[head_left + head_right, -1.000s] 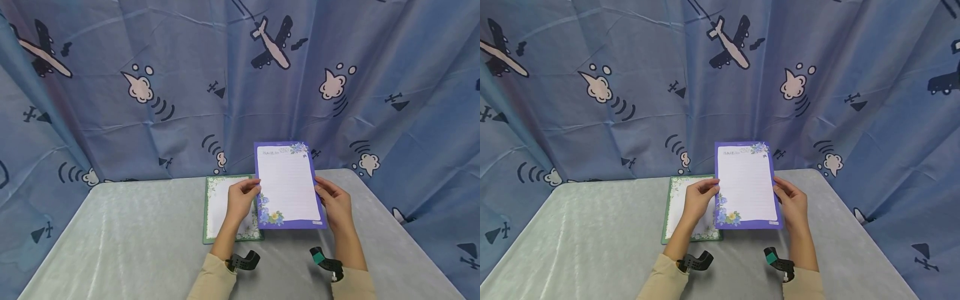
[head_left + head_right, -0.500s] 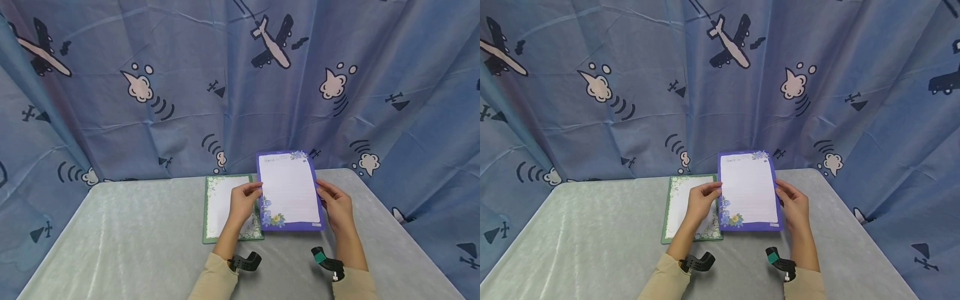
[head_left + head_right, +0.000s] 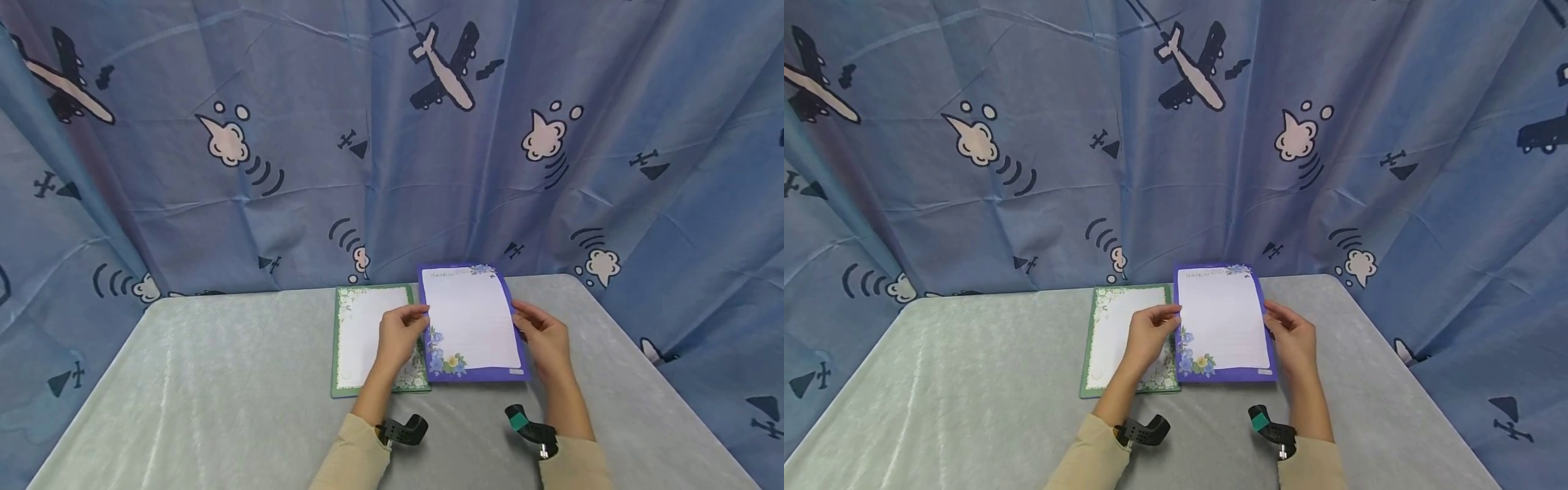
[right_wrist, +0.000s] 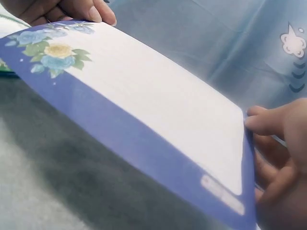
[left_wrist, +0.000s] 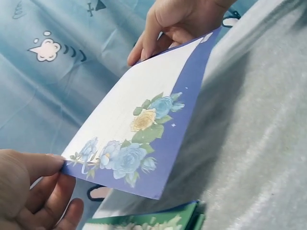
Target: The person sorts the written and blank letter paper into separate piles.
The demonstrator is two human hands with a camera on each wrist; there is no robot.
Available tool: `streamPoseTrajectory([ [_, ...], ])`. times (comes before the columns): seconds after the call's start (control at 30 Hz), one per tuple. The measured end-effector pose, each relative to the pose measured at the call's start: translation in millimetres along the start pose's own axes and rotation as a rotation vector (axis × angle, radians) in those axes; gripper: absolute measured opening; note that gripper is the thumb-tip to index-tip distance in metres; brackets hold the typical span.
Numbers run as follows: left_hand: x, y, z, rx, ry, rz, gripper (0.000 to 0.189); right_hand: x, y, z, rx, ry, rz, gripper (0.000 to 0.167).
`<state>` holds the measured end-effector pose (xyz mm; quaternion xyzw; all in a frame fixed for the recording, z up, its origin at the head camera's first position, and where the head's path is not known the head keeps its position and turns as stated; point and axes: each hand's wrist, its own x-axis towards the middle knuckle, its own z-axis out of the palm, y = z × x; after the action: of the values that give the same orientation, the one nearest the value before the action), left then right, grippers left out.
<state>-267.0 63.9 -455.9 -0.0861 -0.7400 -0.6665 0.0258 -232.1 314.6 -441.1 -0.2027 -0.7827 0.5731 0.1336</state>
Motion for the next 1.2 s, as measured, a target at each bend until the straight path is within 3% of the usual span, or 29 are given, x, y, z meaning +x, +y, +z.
streamPoseTrajectory([
  [0.2,-1.1,-4.6,3.3,0.075,0.012,-0.027,0.021,1.8,8.4,5.9,-0.117,0.006,-0.024,0.038],
  [0.5,-2.8,-13.2,6.9,0.139,0.013,-0.057,0.024,2.4,18.7,13.1,-0.184,0.007,-0.043,0.037],
  [0.87,-2.8,-20.0,10.5,0.291,0.021,0.023,0.030,5.0,27.6,18.4,-0.255,0.000,-0.115,0.039],
  [1.2,-2.0,-25.1,12.5,0.372,0.017,0.014,0.033,5.7,31.7,22.2,-0.311,0.011,-0.129,0.040],
])
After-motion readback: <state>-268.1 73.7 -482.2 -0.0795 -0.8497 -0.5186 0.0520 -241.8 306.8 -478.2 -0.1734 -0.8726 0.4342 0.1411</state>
